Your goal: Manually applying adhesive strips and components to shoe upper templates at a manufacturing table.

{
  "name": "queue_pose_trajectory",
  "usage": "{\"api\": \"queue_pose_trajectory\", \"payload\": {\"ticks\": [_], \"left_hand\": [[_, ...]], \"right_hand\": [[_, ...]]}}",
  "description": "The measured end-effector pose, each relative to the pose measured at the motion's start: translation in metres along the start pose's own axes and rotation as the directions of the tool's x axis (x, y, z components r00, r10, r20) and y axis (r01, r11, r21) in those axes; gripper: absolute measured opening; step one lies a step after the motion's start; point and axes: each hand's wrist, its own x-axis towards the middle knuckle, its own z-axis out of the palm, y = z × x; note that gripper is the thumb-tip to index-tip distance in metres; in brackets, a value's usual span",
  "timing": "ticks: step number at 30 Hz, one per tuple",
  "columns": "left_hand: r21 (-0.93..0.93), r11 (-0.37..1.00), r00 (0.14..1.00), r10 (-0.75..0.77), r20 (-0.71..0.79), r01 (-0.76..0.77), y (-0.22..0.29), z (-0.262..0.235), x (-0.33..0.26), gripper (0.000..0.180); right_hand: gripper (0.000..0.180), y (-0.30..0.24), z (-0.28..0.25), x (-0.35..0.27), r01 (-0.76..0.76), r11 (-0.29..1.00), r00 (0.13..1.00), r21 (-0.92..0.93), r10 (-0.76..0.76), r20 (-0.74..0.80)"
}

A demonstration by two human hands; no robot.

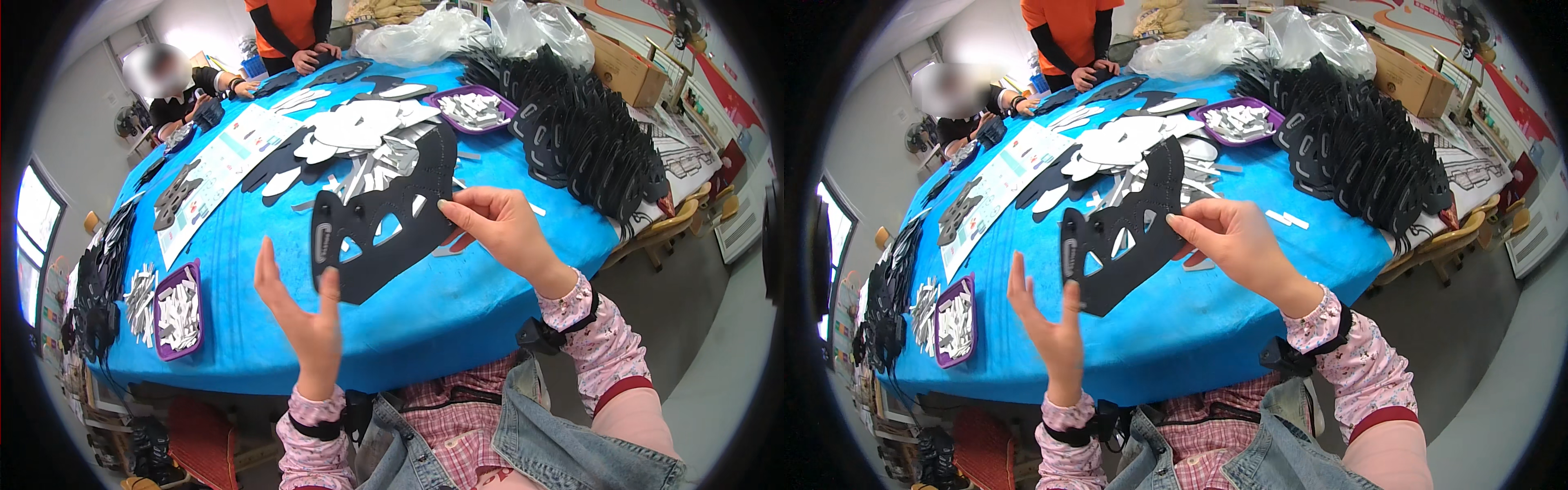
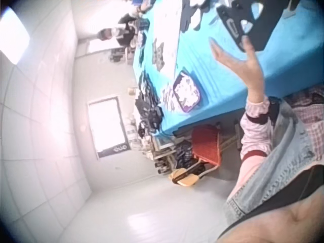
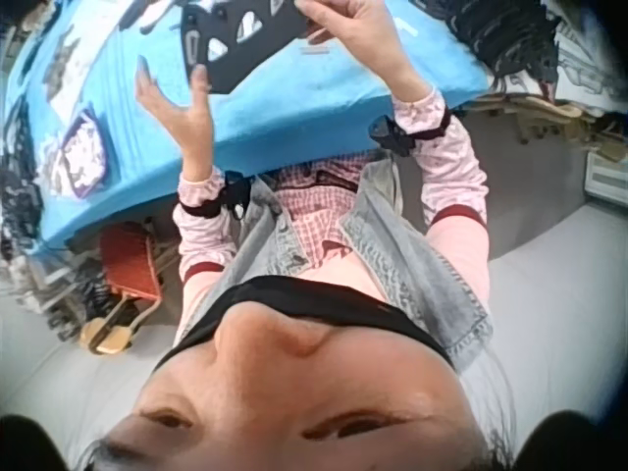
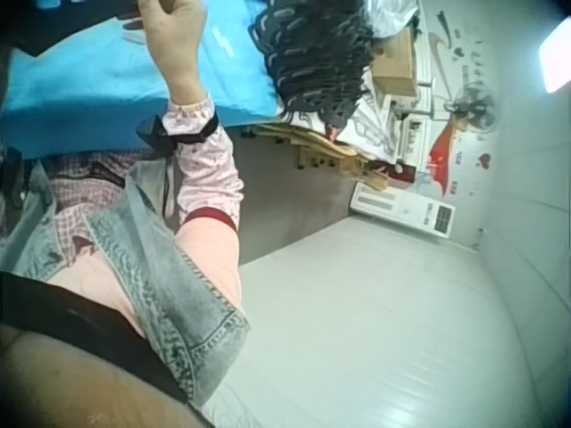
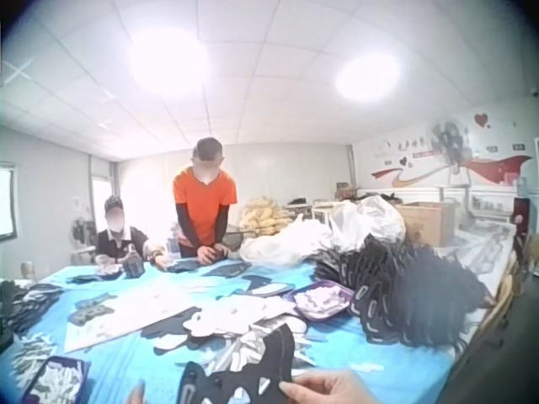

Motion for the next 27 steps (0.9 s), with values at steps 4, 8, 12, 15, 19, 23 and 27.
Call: {"api": "queue_pose_trajectory", "payload": {"ticks": [4,8,12,15,19,23,27], "left_hand": [[-0.028,0.985,0.939,0.172,0.297,-0.172,0.019,0.001,-0.008,0.086],[-0.491,0.722,0.858,-0.29,0.423,0.487,-0.031,0.017,-0.035,0.065],[-0.68,0.441,0.775,-0.551,0.309,0.585,-0.01,-0.005,-0.021,0.051],[-0.79,0.011,0.661,-0.555,0.505,0.613,0.001,-0.008,-0.022,0.055],[-0.774,-0.035,0.625,-0.567,0.536,0.632,0.001,-0.014,-0.023,0.059],[-0.75,0.033,0.622,-0.583,0.523,0.661,-0.003,-0.018,-0.029,0.061],[-0.657,-0.171,0.501,-0.517,0.694,0.734,0.006,-0.025,-0.037,0.058]], "right_hand": [[0.02,-0.016,0.031,0.003,0.089,0.979,0.992,-0.182,-0.104,-0.076],[0.024,-0.032,0.071,-0.002,0.619,0.722,0.773,-0.309,-0.49,0.403],[0.025,-0.032,0.037,0.099,0.42,0.702,0.904,-0.575,-0.383,0.191],[0.029,0.004,-0.01,0.18,0.346,0.434,0.918,-0.832,-0.341,0.204],[0.039,0.055,-0.011,0.231,0.388,0.307,0.909,-0.869,-0.285,0.305],[0.049,0.077,0.004,0.24,0.235,0.078,0.964,-0.969,-0.149,0.222],[0.051,0.084,0.006,0.237,0.269,0.09,0.931,-0.959,-0.278,0.235]]}}
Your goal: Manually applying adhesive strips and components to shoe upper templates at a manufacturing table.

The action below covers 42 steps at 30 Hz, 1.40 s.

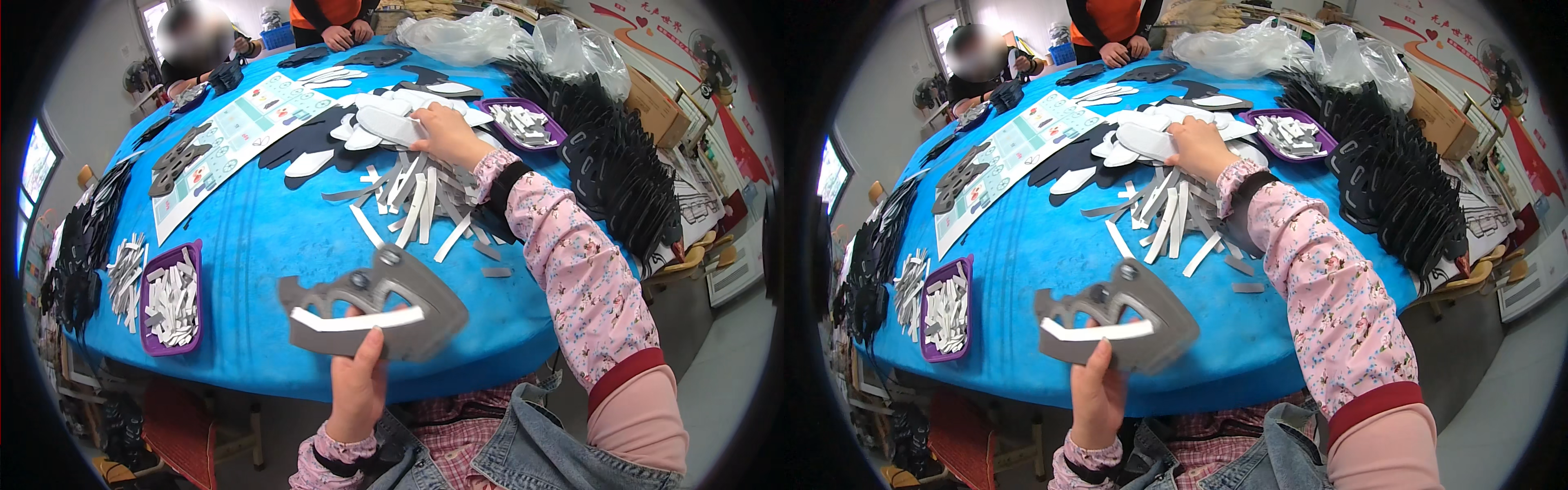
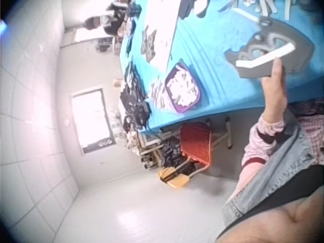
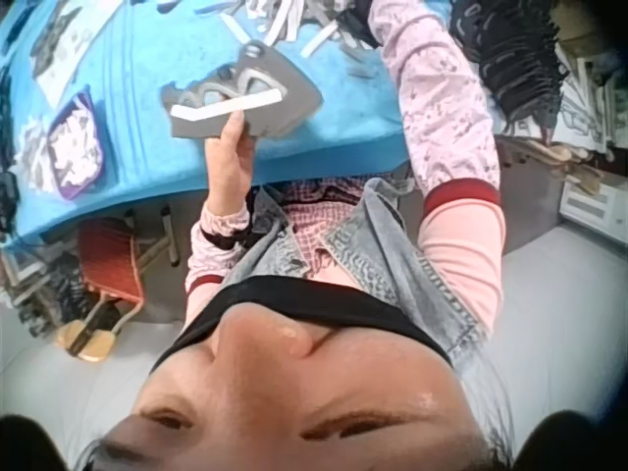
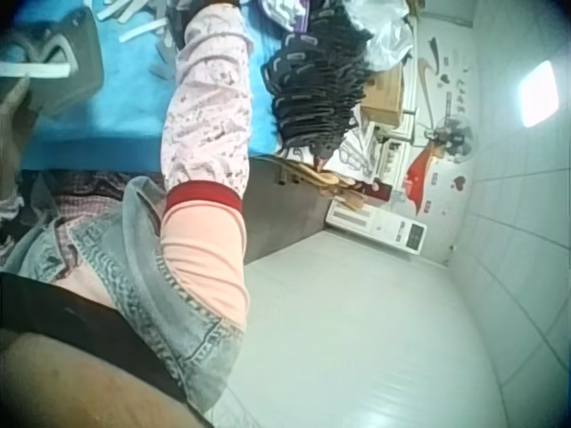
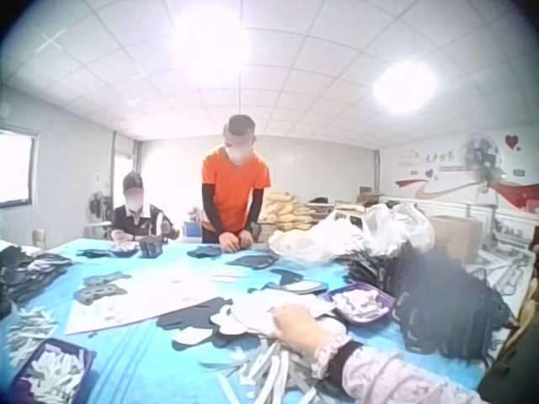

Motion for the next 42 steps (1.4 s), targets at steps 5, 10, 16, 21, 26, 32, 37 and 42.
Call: {"api": "queue_pose_trajectory", "payload": {"ticks": [5,10,16,21,26,32,37,42], "left_hand": [[-0.045,0.932,0.926,-0.351,0.138,0.359,-0.016,0.019,-0.009,0.052],[-0.09,0.936,0.931,-0.321,0.177,0.34,-0.035,0.027,-0.001,0.044],[-0.182,0.603,0.604,-0.632,0.485,0.777,-0.045,0.035,0.001,0.073],[0.419,0.803,0.703,-0.584,0.406,0.425,-0.004,0.02,0.0,0.08],[0.207,0.972,0.981,0.077,0.181,-0.114,0.007,0.054,0.006,0.062],[0.303,0.951,0.998,0.054,0.017,-0.056,-0.013,0.046,0.004,0.044],[0.362,0.932,0.994,-0.027,0.103,-0.013,-0.021,0.048,0.001,0.041],[0.41,0.904,0.989,0.068,0.134,-0.117,-0.024,0.034,0.004,0.029]], "right_hand": [[0.037,0.006,-0.015,0.004,0.035,0.973,0.998,0.228,-0.024,-0.051],[0.022,-0.007,-0.049,-0.004,-0.045,0.754,0.993,0.656,0.103,-0.05],[0.021,-0.017,-0.099,-0.053,-0.11,0.562,0.993,0.82,0.096,0.067],[0.013,-0.038,-0.123,-0.127,0.231,0.799,0.964,0.555,-0.113,-0.24],[0.031,-0.08,-0.136,-0.196,0.576,0.817,0.74,-0.029,-0.536,-0.407],[0.039,-0.063,-0.131,-0.224,-0.241,0.286,0.964,0.927,0.184,0.194],[0.023,-0.067,-0.128,-0.237,-0.468,-0.117,0.848,0.876,0.22,0.482],[0.023,-0.059,-0.121,-0.243,-0.465,-0.078,0.856,0.882,0.214,0.47]]}}
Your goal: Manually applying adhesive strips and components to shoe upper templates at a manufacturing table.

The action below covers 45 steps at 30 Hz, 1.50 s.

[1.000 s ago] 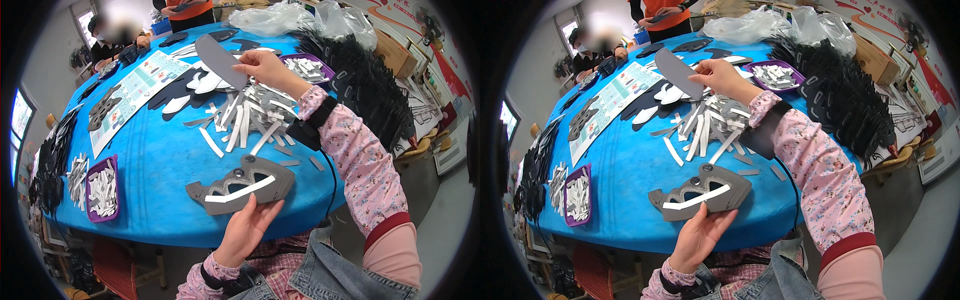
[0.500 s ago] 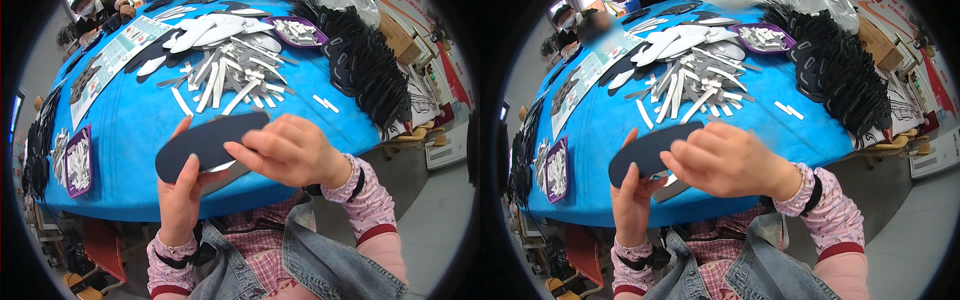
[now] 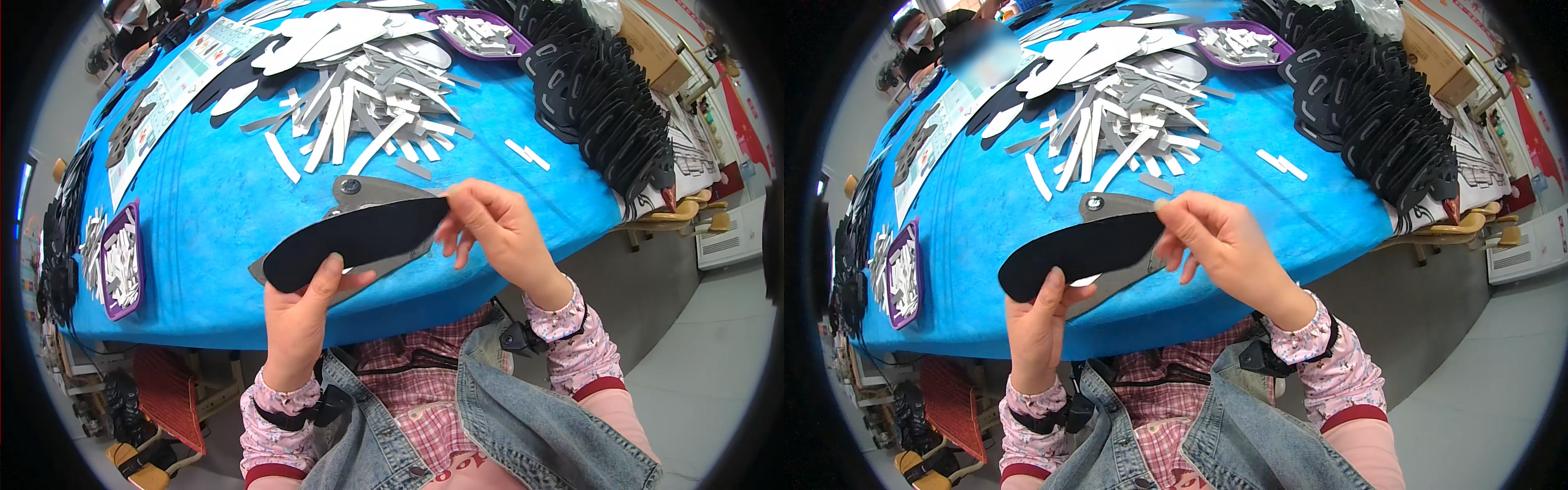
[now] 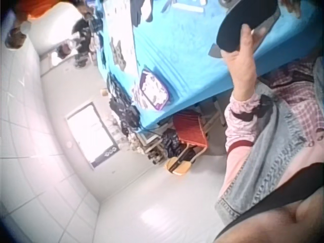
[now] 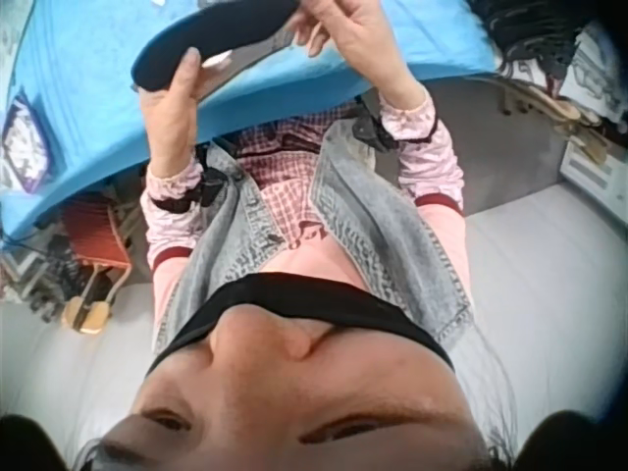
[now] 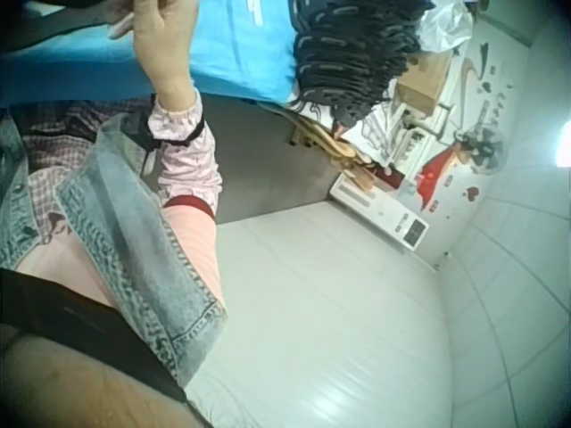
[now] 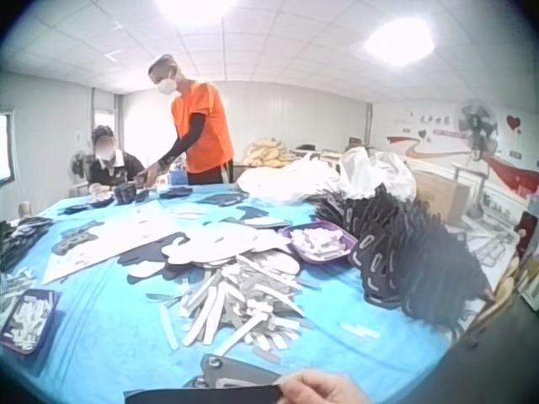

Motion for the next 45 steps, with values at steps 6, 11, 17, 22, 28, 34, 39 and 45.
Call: {"api": "queue_pose_trajectory", "payload": {"ticks": [6,11,17,22,28,34,39,45], "left_hand": [[0.772,0.075,0.654,0.586,0.478,-0.631,0.016,0.015,0.002,0.033],[0.516,0.312,0.596,0.541,0.594,-0.798,0.005,0.018,0.002,0.033],[0.821,0.382,0.875,0.407,0.263,-0.424,-0.004,-0.002,0.011,0.076],[0.93,0.042,0.923,0.144,0.357,-0.366,-0.007,-0.017,0.012,0.091],[0.839,0.218,0.855,-0.038,0.518,-0.499,0.014,-0.036,0.032,0.103],[0.532,0.806,0.958,0.151,0.243,-0.262,0.007,-0.041,0.01,0.105],[0.693,0.708,0.99,0.099,0.095,-0.138,0.013,-0.062,-0.003,0.088],[0.902,0.34,0.963,0.134,0.232,-0.265,0.019,-0.066,0.005,0.072]], "right_hand": [[0.039,-0.008,0.022,-0.025,-0.026,0.995,0.984,0.094,0.009,0.18],[0.043,-0.006,0.031,-0.013,0.038,0.986,0.997,0.162,-0.028,-0.066],[0.029,-0.003,-0.014,-0.009,-0.054,0.999,0.991,0.008,0.054,-0.126],[0.027,-0.003,-0.026,-0.011,0.274,0.944,0.911,0.186,-0.192,-0.366],[0.03,0.001,-0.019,-0.02,0.21,0.962,0.927,0.174,-0.14,-0.347],[0.03,0.017,0.022,-0.029,0.019,0.982,0.992,0.187,0.004,-0.124],[0.035,0.02,0.014,-0.023,0.129,0.895,0.989,-0.426,-0.145,-0.005],[0.049,0.028,0.002,-0.004,0.357,0.601,0.932,-0.715,-0.285,0.226]]}}
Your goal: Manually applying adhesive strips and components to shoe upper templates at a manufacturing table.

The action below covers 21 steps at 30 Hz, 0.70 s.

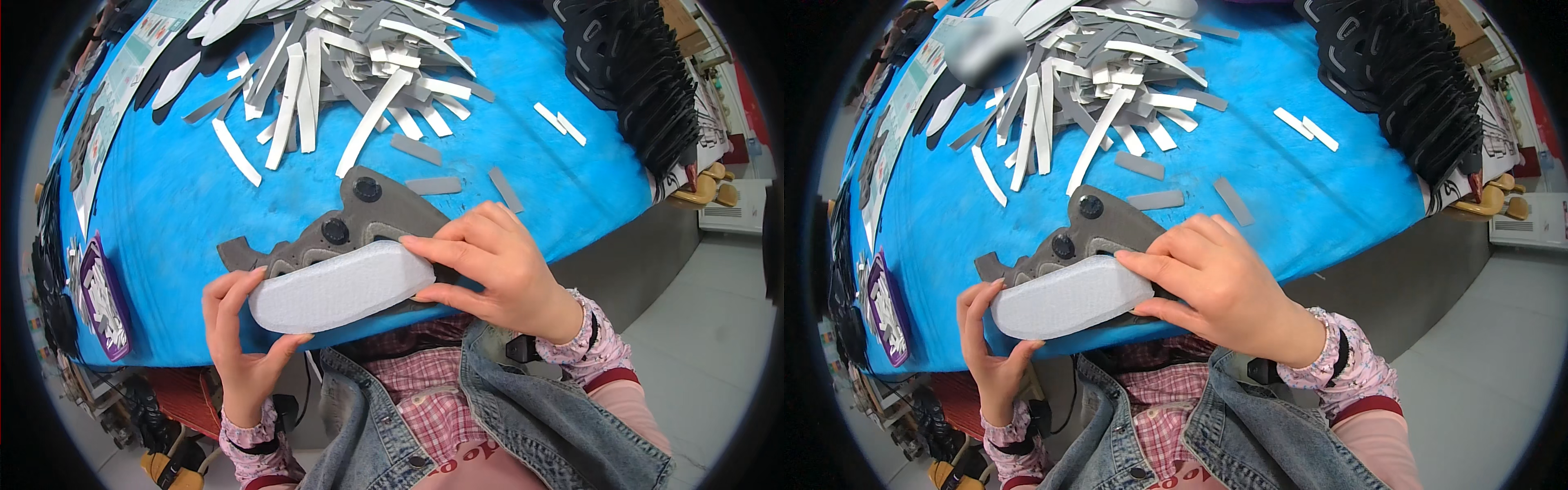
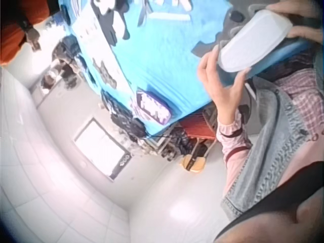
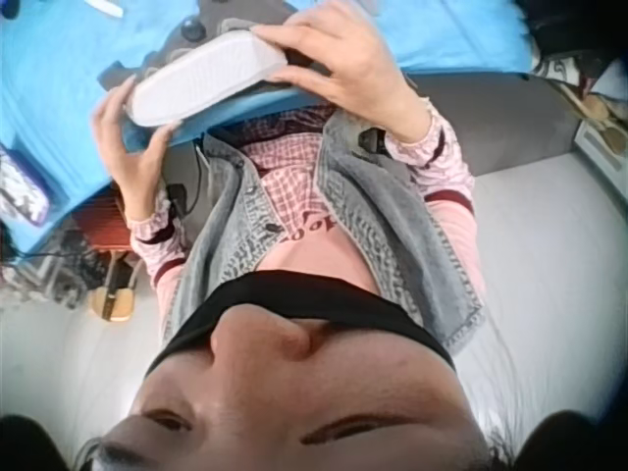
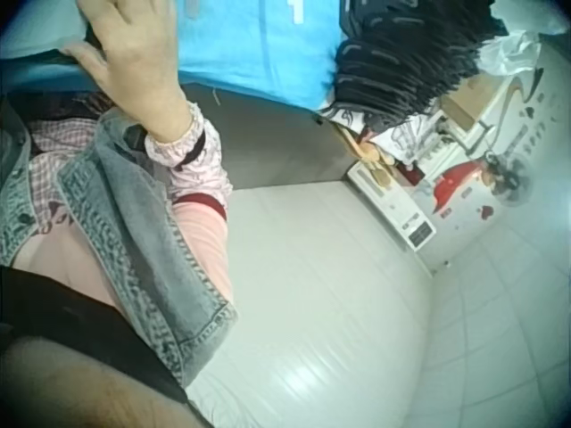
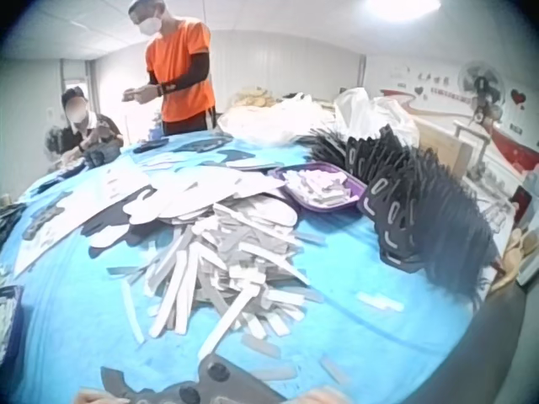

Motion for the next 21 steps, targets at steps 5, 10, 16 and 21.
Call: {"api": "queue_pose_trajectory", "payload": {"ticks": [5,10,16,21], "left_hand": [[0.017,0.998,0.998,-0.055,-0.015,0.055,-0.001,0.007,0.001,0.071],[0.13,0.988,0.996,-0.083,-0.01,0.084,0.002,0.01,0.0,0.071],[0.153,0.981,0.993,-0.119,0.005,0.117,0.004,0.014,0.004,0.071],[0.153,0.98,0.992,-0.127,0.017,0.123,0.005,0.013,0.003,0.071]], "right_hand": [[0.049,0.007,0.007,0.004,0.039,0.998,0.999,-0.051,-0.039,-0.008],[0.05,0.007,0.005,0.002,0.03,0.999,0.999,-0.023,-0.03,0.021],[0.049,0.008,0.004,0.002,0.022,1.0,1.0,-0.02,-0.022,-0.011],[0.049,0.008,0.005,0.002,0.019,0.999,1.0,-0.045,-0.019,0.004]]}}
